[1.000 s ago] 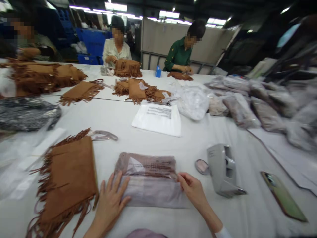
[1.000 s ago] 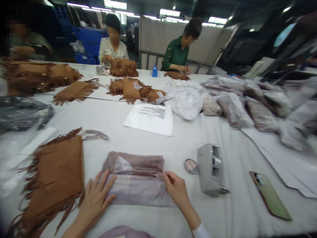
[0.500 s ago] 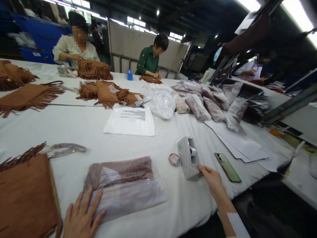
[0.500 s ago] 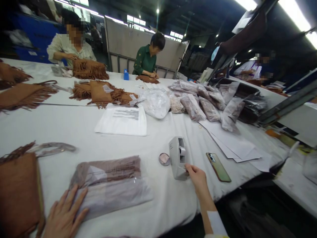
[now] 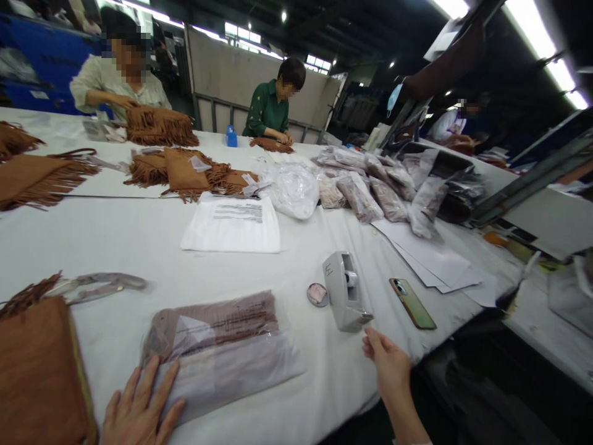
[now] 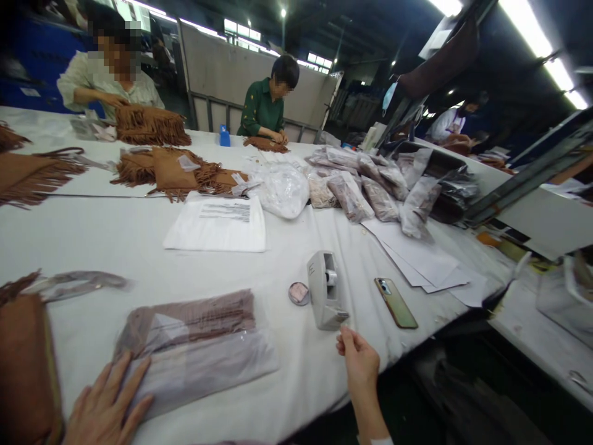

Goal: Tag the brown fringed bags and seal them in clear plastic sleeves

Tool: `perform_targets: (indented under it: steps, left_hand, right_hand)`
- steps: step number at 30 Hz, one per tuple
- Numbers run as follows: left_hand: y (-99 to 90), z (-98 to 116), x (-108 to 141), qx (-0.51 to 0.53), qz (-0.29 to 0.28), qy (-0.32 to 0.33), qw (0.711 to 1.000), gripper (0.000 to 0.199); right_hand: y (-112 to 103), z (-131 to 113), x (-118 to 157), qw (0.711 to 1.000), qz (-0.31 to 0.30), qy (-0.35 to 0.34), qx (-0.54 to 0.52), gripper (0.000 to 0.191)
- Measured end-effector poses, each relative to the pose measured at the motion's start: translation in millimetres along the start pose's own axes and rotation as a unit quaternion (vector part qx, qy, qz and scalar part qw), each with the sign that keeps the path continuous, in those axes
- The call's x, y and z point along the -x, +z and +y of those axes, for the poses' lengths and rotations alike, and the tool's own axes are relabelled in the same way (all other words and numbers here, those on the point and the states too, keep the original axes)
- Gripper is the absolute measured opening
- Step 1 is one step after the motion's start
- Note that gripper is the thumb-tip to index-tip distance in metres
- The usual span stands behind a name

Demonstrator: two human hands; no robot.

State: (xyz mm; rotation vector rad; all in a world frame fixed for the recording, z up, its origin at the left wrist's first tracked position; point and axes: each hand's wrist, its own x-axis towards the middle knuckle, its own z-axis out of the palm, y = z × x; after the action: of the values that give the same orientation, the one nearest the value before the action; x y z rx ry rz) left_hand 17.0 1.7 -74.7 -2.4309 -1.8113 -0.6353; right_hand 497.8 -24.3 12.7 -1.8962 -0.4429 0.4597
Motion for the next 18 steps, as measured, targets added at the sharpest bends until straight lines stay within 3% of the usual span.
perform_targets:
  steps: [12,16,18]
  left_hand:
    - [1.0,-0.3,-1.5,-0.03,-0.007,-0.016,0.999,0.061]
    - [-8.3,3.8,-8.3,-0.057,-0.043,-0.027,0.997,0.058]
    - [-11.1,4.4,-11.3,-0.062,-0.048,-0.037,0.996,0.059]
  right_hand:
    - [21.4,-1.5,-5.7,0.999,0.007,0.009,-0.041,0.05]
    - [26.6,16.9,-21.0,0.995,0.031,0.054,-0.08,0.042]
    - [28.0,29.7,-34.7,0.994,-0.008,0.066,-0.087,0.035]
